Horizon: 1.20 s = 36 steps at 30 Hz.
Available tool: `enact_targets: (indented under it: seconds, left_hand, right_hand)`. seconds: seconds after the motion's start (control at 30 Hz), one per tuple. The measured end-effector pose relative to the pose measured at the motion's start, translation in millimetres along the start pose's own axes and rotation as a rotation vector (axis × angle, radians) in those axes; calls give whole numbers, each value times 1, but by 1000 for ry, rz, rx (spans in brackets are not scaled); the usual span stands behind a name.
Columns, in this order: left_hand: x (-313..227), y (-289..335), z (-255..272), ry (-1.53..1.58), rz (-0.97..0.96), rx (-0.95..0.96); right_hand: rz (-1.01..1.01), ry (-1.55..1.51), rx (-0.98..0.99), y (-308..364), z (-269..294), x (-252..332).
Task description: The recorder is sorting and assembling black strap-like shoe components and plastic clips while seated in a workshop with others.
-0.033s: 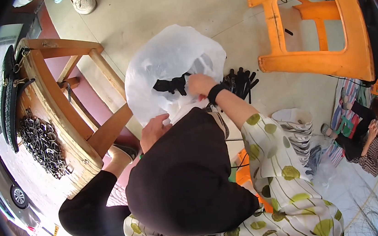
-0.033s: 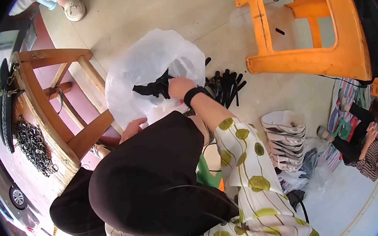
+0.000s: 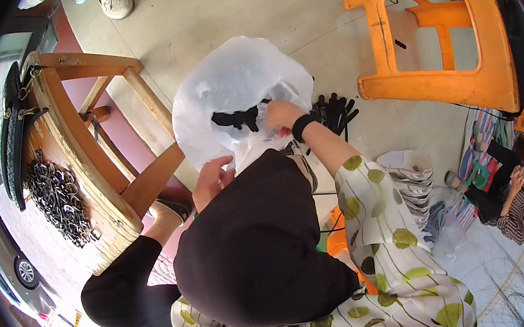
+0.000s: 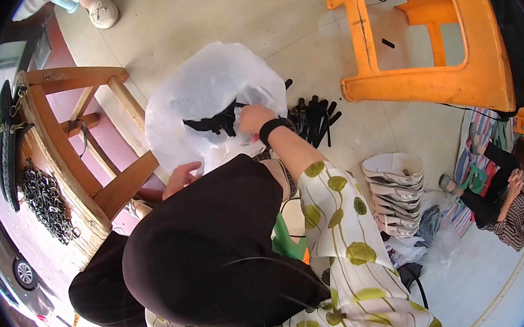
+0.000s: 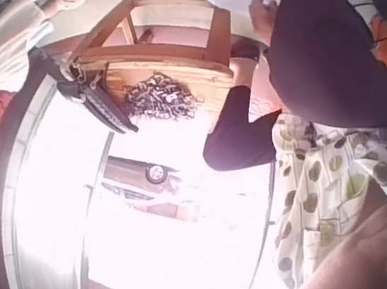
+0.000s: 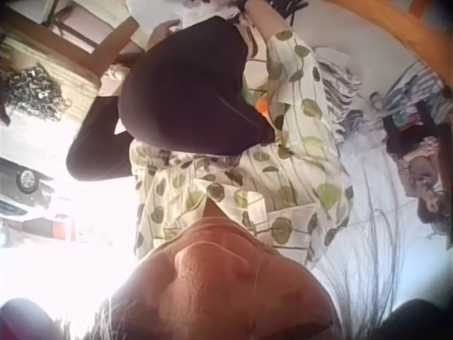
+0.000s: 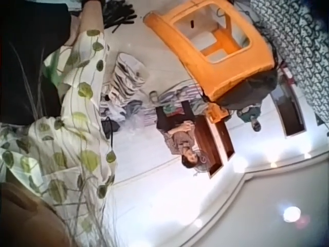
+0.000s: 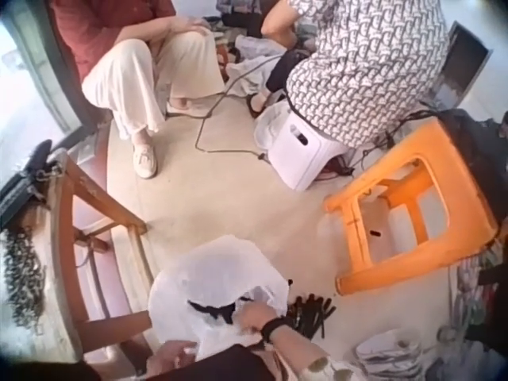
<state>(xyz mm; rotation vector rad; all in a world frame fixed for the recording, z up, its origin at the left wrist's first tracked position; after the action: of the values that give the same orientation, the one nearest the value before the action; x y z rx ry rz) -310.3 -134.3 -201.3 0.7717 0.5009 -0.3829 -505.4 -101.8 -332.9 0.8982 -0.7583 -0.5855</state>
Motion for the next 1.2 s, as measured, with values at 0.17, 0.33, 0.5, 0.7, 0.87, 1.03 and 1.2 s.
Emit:
enact_targets:
  seconds: [0.17,0.33,0.5,0.7,0.87,1.03,1.2]
  left_hand:
    - [-36,14,46,1184,129,-105]
    - [-49,31,65,1473,222,-21]
    - [-50,41,71,1646,184,24]
    - [-69,36,92,1678,84,-66]
    - [-68,37,90,1611,130,-70]
    - [-71,38,92,1596,100,-40]
    - [-70,47,99,1573,79,-63]
  right_hand:
    - [164,-363,-287,-56,13,-11]
    - [361,-62,-951,-45,49,61]
    - [189,229,-738,-41,-1,90]
    - [141,436,-669,-47,-4,73]
    - [221,427,-835,-52,-2,72]
    - [481,347,-1008,-45,16,68]
    - [410,92,-422,-70,33,72]
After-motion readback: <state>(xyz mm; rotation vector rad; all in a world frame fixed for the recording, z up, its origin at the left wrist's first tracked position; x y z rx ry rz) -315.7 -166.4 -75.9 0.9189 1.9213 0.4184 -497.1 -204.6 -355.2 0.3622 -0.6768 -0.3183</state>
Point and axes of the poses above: each hand's wrist, its own y-axis away from the middle knuckle, its own z-axis out of the back of the hand, x = y × z, the point moved 10 cm from there along -y, towards the middle knuckle, and after that the axes turned 2 degrees about -x, right-handed, at the moved point
